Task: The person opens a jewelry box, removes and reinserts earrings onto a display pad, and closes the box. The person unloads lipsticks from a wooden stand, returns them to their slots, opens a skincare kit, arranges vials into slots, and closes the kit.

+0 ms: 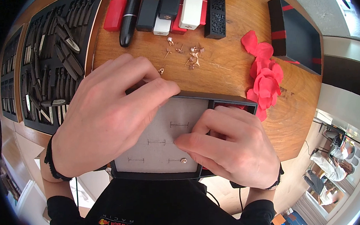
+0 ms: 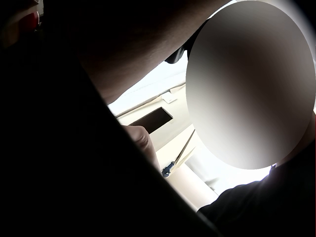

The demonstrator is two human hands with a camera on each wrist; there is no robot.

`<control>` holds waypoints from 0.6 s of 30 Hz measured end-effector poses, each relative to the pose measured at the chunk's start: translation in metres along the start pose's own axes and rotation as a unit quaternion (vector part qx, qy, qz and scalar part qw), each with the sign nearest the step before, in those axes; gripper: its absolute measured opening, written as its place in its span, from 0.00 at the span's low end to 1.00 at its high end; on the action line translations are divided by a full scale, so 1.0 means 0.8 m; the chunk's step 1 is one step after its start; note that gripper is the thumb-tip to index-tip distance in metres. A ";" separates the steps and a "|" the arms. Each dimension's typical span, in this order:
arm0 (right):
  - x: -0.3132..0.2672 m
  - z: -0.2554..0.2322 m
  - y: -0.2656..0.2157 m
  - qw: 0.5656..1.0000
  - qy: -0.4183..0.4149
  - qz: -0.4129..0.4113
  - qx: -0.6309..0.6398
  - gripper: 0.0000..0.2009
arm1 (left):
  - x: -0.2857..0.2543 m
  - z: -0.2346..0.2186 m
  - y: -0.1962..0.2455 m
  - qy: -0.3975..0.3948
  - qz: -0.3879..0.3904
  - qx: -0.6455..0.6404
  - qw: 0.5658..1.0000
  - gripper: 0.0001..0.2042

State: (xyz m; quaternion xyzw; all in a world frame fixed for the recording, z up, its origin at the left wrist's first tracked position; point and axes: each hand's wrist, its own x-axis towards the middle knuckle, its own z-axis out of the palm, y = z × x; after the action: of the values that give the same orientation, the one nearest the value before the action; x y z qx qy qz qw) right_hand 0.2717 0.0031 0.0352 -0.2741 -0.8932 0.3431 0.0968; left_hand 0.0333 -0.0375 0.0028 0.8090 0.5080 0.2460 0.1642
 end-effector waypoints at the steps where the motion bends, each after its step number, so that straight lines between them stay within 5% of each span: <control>1: 0.000 0.000 0.000 1.000 -0.001 -0.001 0.000 0.12 | 0.000 0.000 0.000 0.001 0.000 -0.001 1.000 0.13; 18: -0.002 -0.027 0.004 0.997 0.011 0.028 0.065 0.11 | 0.002 -0.004 0.003 -0.014 -0.007 0.001 1.000 0.13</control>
State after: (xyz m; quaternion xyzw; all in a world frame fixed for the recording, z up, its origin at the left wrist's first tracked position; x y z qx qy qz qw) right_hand 0.2821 0.0159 0.0492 -0.2958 -0.8599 0.3998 0.1148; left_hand 0.0334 -0.0372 0.0072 0.8089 0.5113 0.2334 0.1725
